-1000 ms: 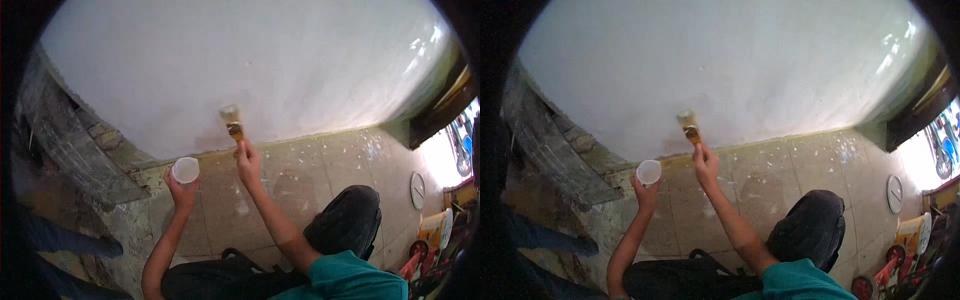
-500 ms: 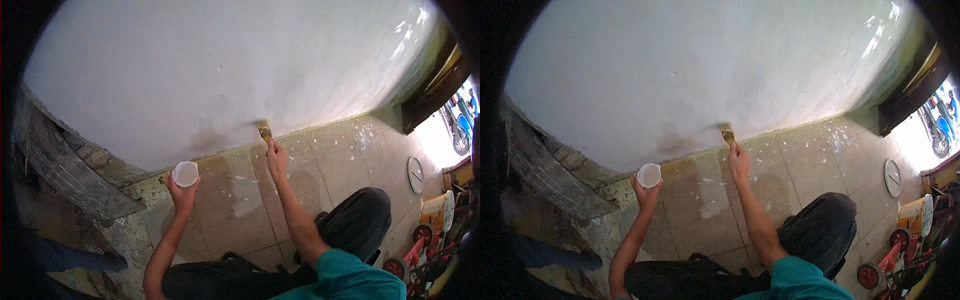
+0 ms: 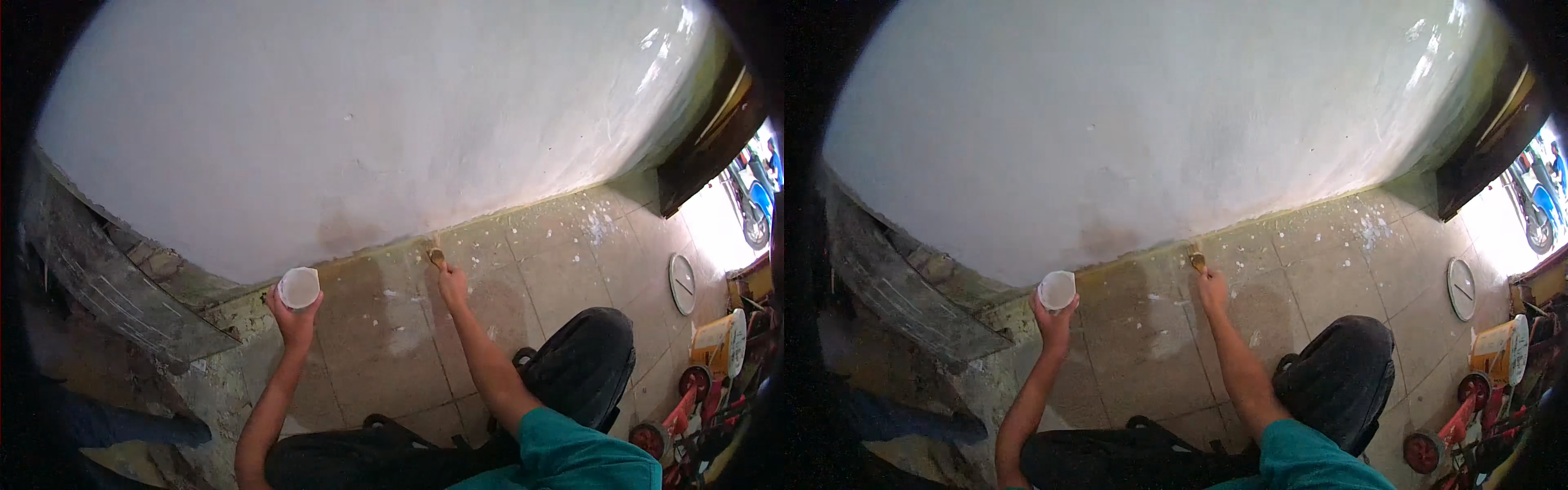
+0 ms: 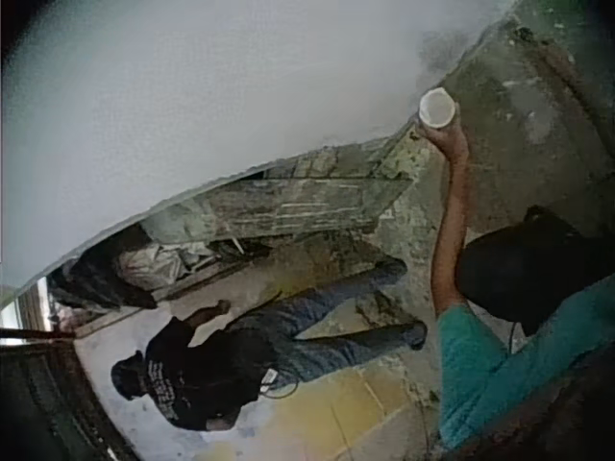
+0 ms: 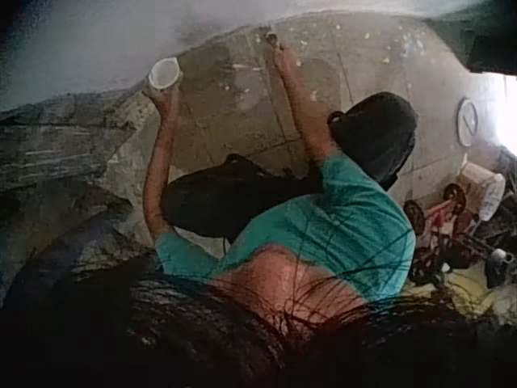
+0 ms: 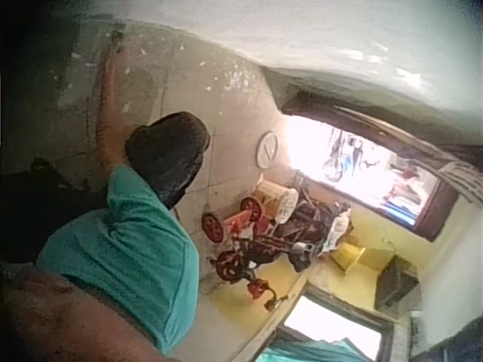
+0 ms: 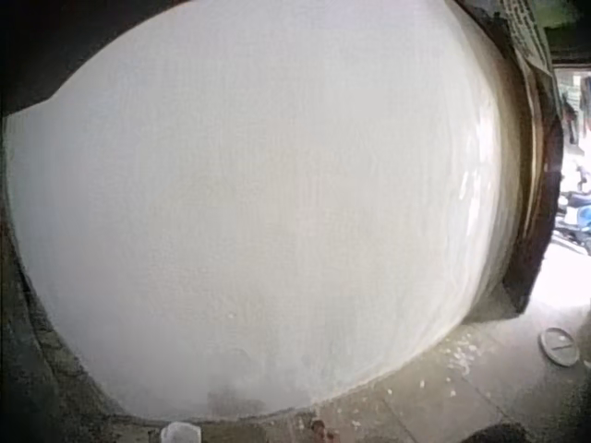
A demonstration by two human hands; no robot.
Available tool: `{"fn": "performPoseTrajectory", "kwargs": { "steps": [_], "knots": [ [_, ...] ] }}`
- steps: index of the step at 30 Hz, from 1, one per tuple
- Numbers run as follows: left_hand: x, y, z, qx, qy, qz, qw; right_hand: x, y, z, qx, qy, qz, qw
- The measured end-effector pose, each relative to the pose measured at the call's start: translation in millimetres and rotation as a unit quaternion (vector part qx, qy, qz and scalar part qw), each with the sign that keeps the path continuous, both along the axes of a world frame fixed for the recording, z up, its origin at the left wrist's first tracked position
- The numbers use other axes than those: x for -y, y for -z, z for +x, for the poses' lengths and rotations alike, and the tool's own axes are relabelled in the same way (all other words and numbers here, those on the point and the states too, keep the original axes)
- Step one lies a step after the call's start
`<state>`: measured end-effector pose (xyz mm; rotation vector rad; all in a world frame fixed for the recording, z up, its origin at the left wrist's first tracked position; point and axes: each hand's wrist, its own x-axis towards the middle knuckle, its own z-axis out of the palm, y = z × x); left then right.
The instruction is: The person dips a brush into a cup of liquid and applies it to a wall, lifting a plastic sheet to reach the area behind it before moving to a different wall to continue.
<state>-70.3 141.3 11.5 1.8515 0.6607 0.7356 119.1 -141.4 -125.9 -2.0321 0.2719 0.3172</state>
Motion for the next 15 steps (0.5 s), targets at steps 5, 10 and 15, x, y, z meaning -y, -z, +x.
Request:
{"fn": "performPoseTrajectory", "kwargs": {
  "steps": [5,10,15],
  "knots": [
    [-10,-9,-15,-0.029,-0.017,0.022,0.999,-40,-93,12,0.098,-0.011,-0.054,0.994],
    [13,-34,-3,-0.031,0.018,-0.070,0.997,-24,-115,6,0.228,0.103,0.321,0.913],
    [16,-28,2,-0.005,0.025,-0.021,0.999,-26,-53,16,0.186,0.056,0.134,0.972]
  ]
}}
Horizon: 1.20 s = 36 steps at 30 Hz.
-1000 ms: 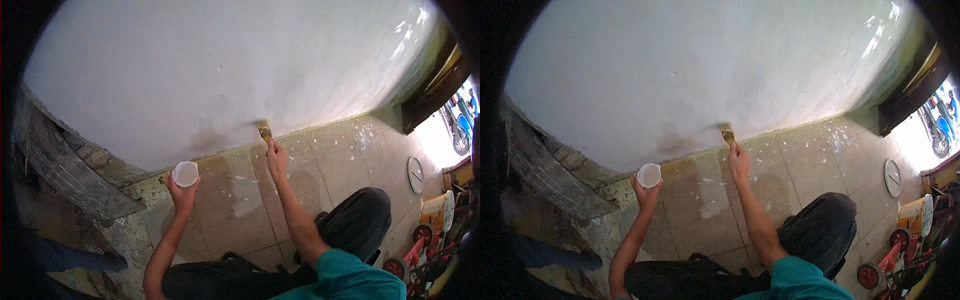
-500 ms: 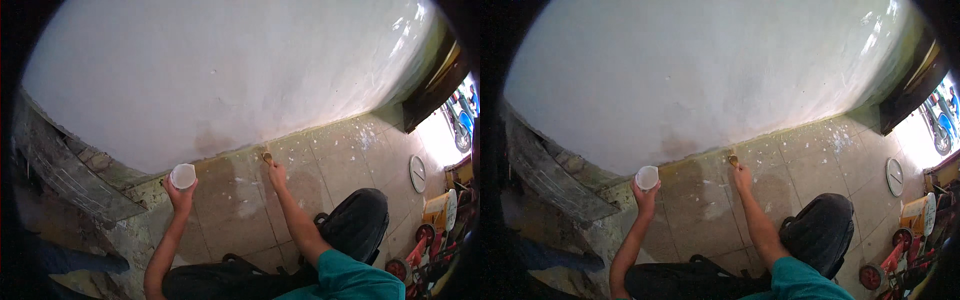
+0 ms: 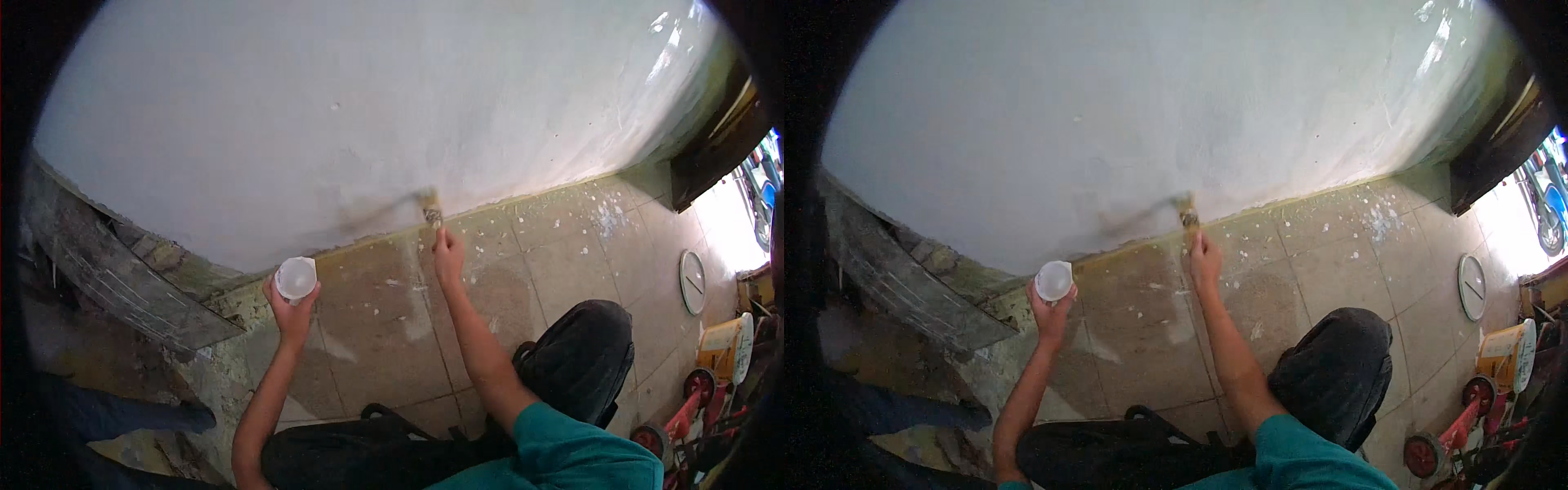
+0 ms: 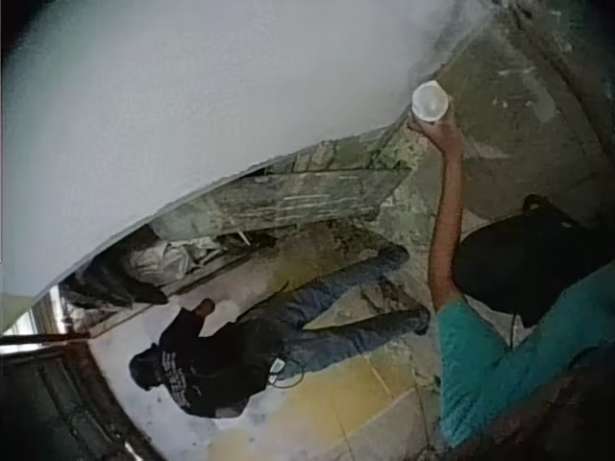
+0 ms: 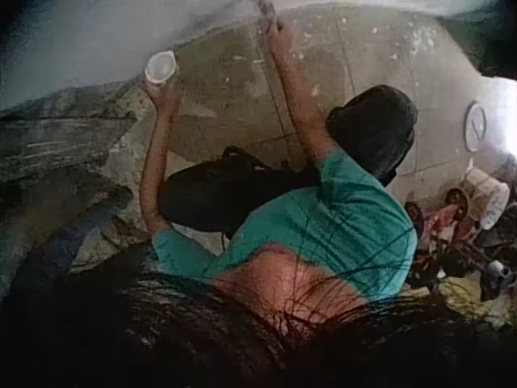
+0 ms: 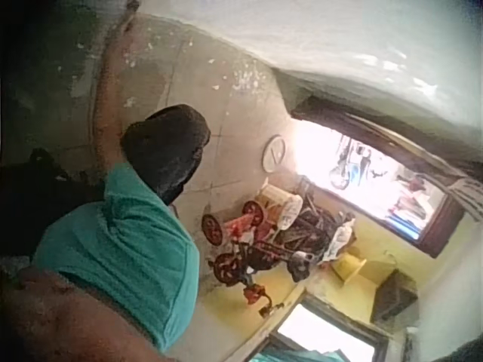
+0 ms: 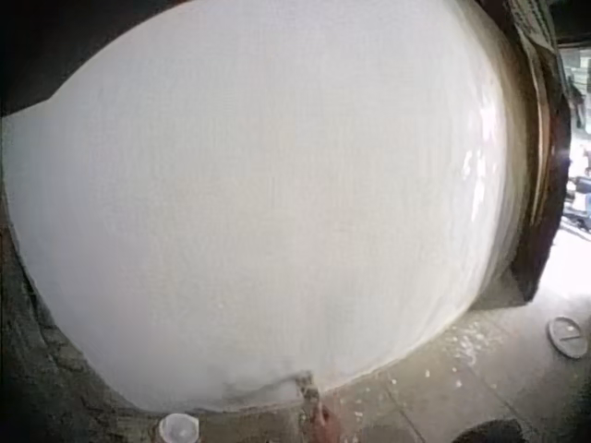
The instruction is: The person dips a brush into a cup of liquid and applies it to a wall, lifting a plastic sheet to reach the area behind it before moving to a different wall to continue.
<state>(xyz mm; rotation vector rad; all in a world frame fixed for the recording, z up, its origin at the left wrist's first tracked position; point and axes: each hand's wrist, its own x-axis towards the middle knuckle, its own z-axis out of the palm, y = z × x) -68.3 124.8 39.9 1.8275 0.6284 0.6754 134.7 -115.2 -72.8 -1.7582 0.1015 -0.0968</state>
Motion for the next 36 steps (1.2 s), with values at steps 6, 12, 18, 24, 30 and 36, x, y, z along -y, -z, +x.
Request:
{"fn": "performPoseTrajectory", "kwargs": {
  "steps": [6,12,18,24,30,36],
  "knots": [
    [-10,5,-8,-0.019,-0.019,0.039,0.999,-1,19,-7,-0.208,-0.083,-0.155,0.962],
    [-13,8,-9,-0.020,-0.015,0.008,1.000,5,-8,9,-0.102,-0.056,-0.136,0.984],
    [-5,0,-1,-0.001,-0.011,-0.008,1.000,6,-41,3,0.098,0.013,0.087,0.991],
    [6,3,15,0.011,0.001,-0.013,1.000,52,50,10,-0.080,-0.027,-0.186,0.979],
    [0,-1,2,-0.008,-0.001,0.006,1.000,29,-15,20,-0.061,0.021,-0.178,0.982],
    [-13,7,2,-0.026,-0.010,0.010,1.000,19,-85,27,0.146,-0.025,0.170,0.974]
  ]
}}
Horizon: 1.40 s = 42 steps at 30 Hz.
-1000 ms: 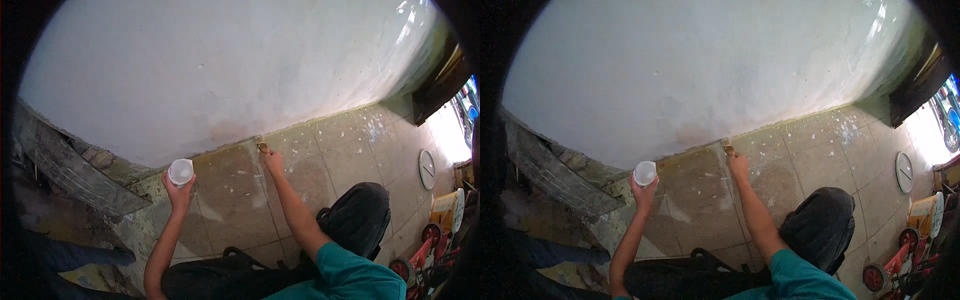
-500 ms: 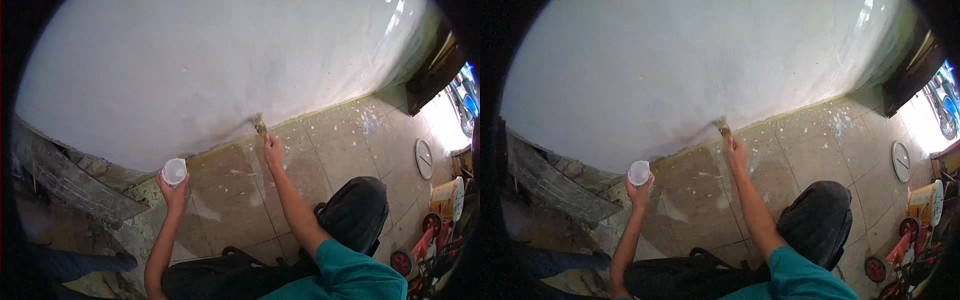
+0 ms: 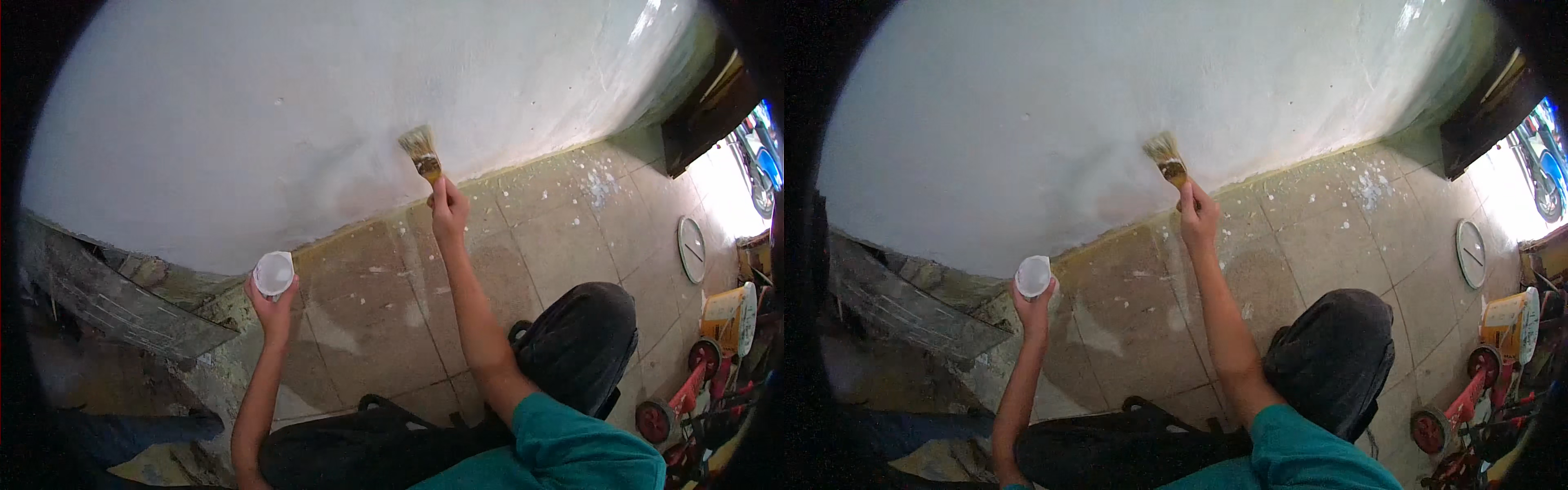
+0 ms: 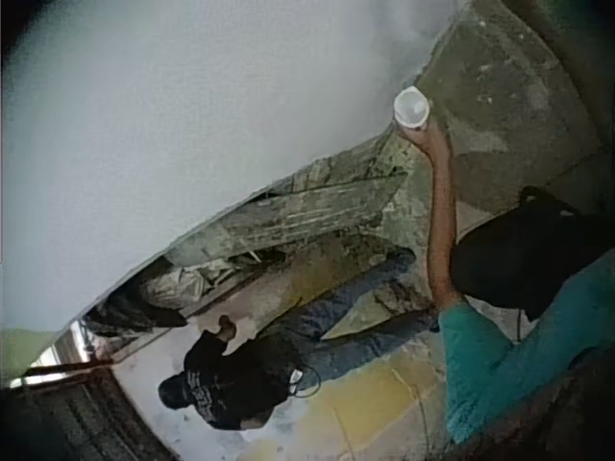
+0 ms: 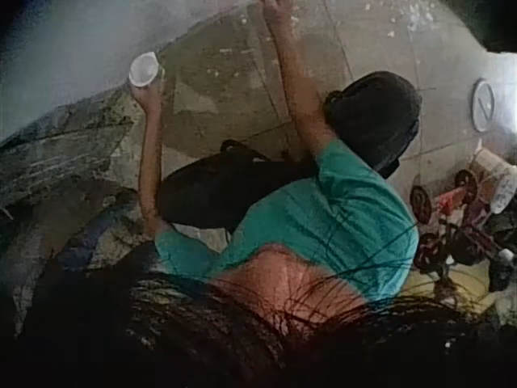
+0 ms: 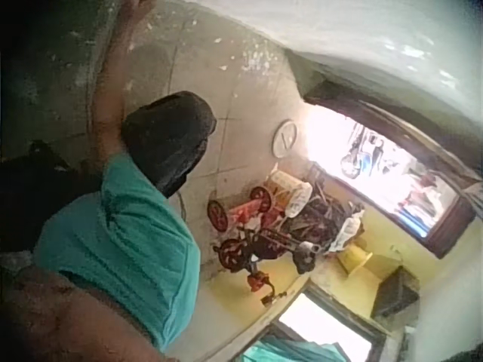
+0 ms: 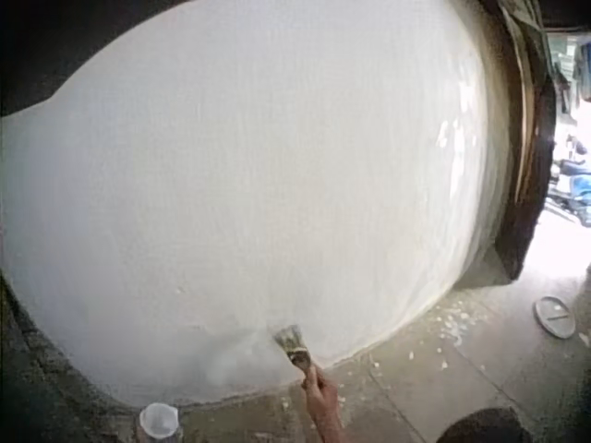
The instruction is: The person dips a brush into a cup of liquid and applies it to a wall, lifting a plastic sheet to reach the area behind it before moving to a different wall to continue.
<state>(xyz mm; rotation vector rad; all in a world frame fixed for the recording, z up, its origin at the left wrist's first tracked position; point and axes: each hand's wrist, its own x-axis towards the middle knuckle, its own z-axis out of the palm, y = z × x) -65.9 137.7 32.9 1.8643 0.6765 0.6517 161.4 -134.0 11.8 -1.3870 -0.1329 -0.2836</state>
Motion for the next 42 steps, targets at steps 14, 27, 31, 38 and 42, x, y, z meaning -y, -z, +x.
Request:
{"fn": "performPoseTrajectory", "kwargs": {
  "steps": [14,27,31,38,42],
  "knots": [
    [12,-7,4,0.010,0.000,-0.054,0.998,46,73,16,-0.193,0.058,-0.269,0.942],
    [2,4,5,0.011,-0.033,-0.049,0.998,45,82,1,-0.278,0.027,-0.360,0.890],
    [6,2,7,-0.006,-0.010,-0.015,1.000,43,64,12,-0.214,0.102,-0.368,0.899],
    [-9,11,1,0.031,0.007,-0.057,0.998,31,4,14,-0.002,0.029,0.034,0.999],
    [7,6,10,-0.004,0.001,-0.052,0.999,42,71,10,-0.119,0.080,-0.281,0.949]
  ]
}}
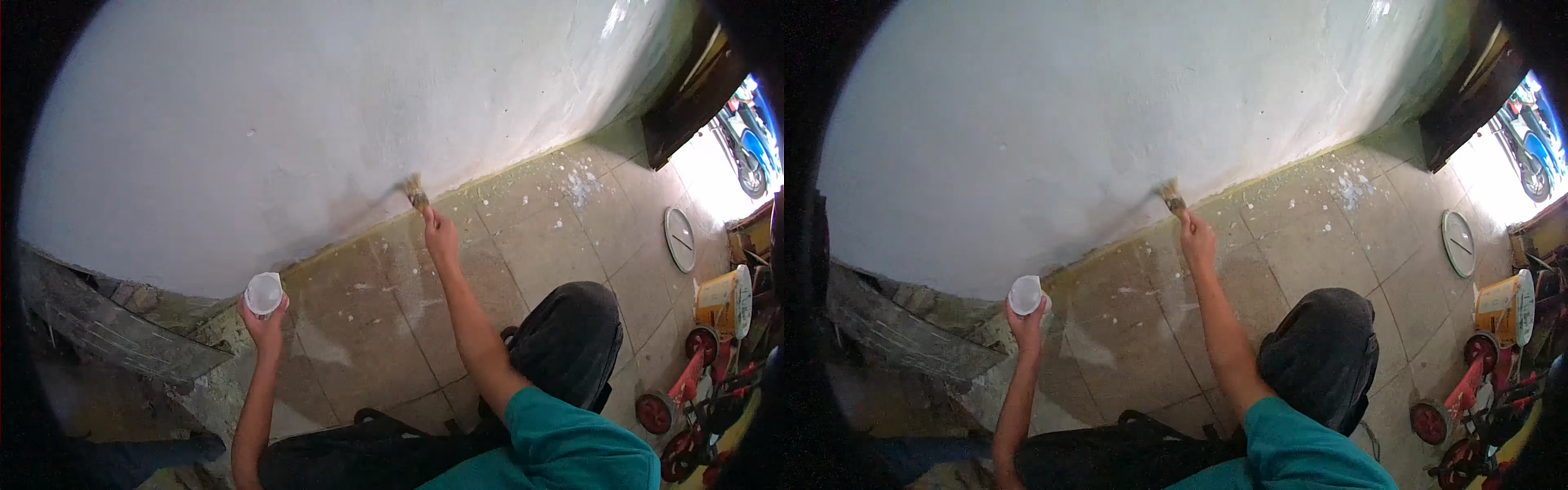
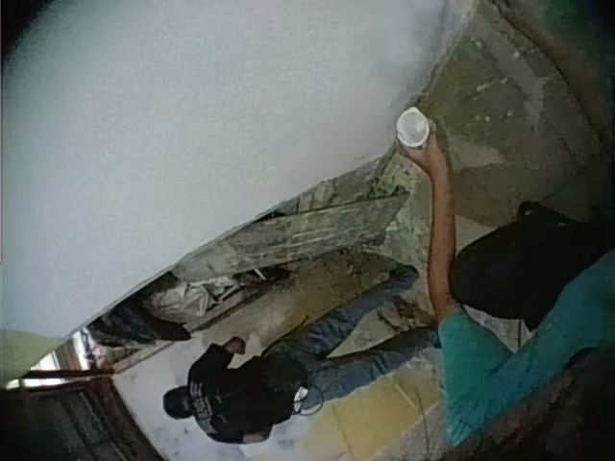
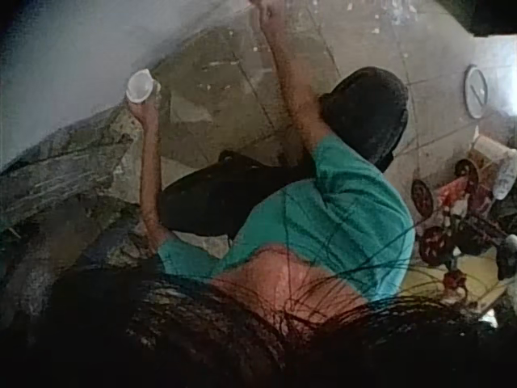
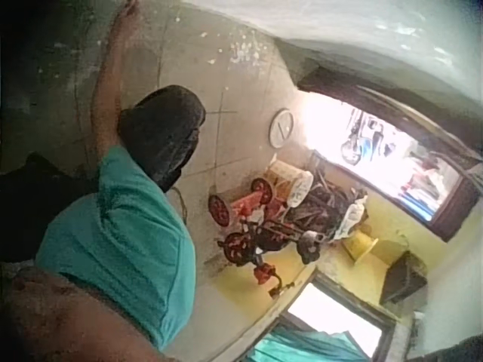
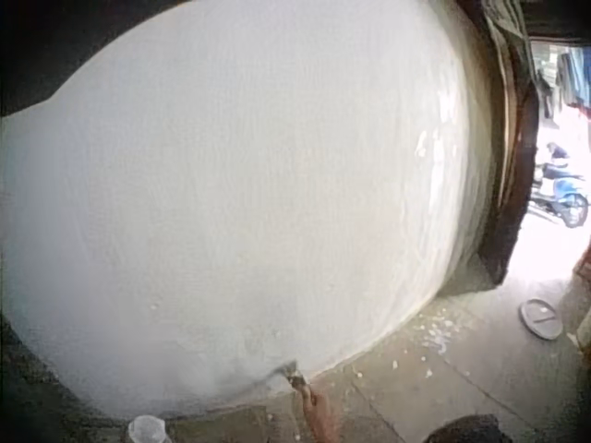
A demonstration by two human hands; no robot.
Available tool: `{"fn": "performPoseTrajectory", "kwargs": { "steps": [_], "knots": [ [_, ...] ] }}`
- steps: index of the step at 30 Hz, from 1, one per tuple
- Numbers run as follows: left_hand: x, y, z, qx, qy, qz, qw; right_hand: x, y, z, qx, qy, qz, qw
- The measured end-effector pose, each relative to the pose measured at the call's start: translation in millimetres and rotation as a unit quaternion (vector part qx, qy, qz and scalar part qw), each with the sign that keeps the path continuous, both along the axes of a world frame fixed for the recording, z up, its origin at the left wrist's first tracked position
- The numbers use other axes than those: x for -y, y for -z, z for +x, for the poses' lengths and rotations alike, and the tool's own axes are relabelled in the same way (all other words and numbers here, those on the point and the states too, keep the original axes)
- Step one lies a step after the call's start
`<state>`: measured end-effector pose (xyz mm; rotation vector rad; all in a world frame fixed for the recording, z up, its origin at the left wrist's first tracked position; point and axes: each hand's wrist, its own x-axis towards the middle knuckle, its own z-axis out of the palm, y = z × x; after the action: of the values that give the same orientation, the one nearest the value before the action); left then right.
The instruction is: The person dips a brush into a cup of liquid and applies it to a wall, lifting a plastic sheet to reach the area behind it before moving to a different wall to continue.
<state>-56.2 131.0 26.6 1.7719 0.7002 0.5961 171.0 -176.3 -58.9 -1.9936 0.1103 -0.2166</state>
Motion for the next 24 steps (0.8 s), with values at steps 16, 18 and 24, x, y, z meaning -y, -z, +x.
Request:
{"fn": "performPoseTrajectory", "kwargs": {
  "steps": [16,18,24],
  "knots": [
    [-15,-1,-8,0.018,-0.006,0.049,0.999,-4,-73,-1,0.087,-0.063,0.331,0.938],
    [-3,-8,-6,0.004,-0.019,0.036,0.999,2,-48,8,0.062,-0.058,0.232,0.969],
    [12,-21,0,0.007,-0.004,-0.004,1.000,24,24,0,-0.125,0.007,-0.109,0.986]
  ]
}}
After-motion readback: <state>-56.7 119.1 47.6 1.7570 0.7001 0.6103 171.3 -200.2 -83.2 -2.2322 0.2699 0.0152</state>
